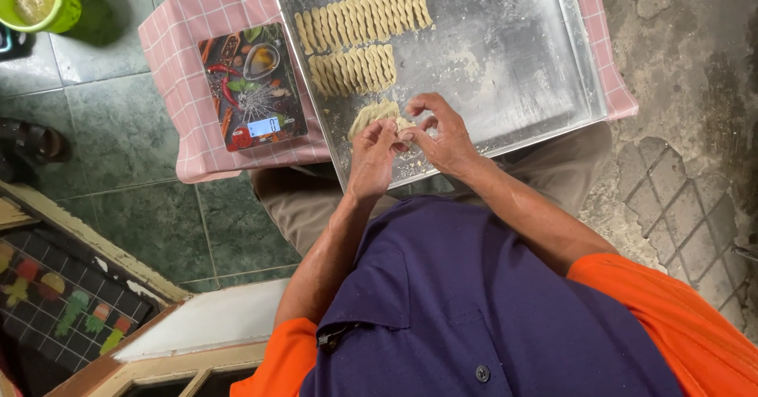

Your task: The person is manually braiding small strips of dough by twisting them and then placing them in neat rows on a metal baking tray.

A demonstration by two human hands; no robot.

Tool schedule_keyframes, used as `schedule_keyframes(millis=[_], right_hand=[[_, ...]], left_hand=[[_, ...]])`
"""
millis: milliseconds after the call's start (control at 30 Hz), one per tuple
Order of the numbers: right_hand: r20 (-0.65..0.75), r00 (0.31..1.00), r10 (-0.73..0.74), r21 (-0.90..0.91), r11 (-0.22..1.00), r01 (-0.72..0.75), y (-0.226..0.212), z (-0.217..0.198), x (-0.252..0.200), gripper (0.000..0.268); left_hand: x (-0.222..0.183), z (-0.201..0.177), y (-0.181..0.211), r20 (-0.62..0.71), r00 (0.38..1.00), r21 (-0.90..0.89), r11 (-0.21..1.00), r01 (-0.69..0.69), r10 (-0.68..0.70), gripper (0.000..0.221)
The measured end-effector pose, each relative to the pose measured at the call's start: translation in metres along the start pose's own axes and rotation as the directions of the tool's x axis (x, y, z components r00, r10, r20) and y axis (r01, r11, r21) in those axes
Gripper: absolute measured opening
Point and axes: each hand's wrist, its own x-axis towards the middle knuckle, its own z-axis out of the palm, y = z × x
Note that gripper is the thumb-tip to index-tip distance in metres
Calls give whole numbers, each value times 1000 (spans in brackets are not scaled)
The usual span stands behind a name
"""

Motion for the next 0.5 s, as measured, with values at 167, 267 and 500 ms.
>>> schedule_keyframes(millis=[167, 267, 500], right_hand=[[86, 972, -218, -101, 969, 226, -3, -11, 8, 17], [59, 980, -188, -86, 977, 193, 5, -14, 11, 18], [29, 996, 81, 125, 989, -84, -33, -5, 7, 27]], left_hand=[[-13, 25, 26, 43, 996, -142, 987, 79, -73, 22], [-21, 33, 45, 34, 999, 5, 1000, 24, -25, 29], [-7, 16, 31, 29, 995, 302, 948, -96, 92, 17]])
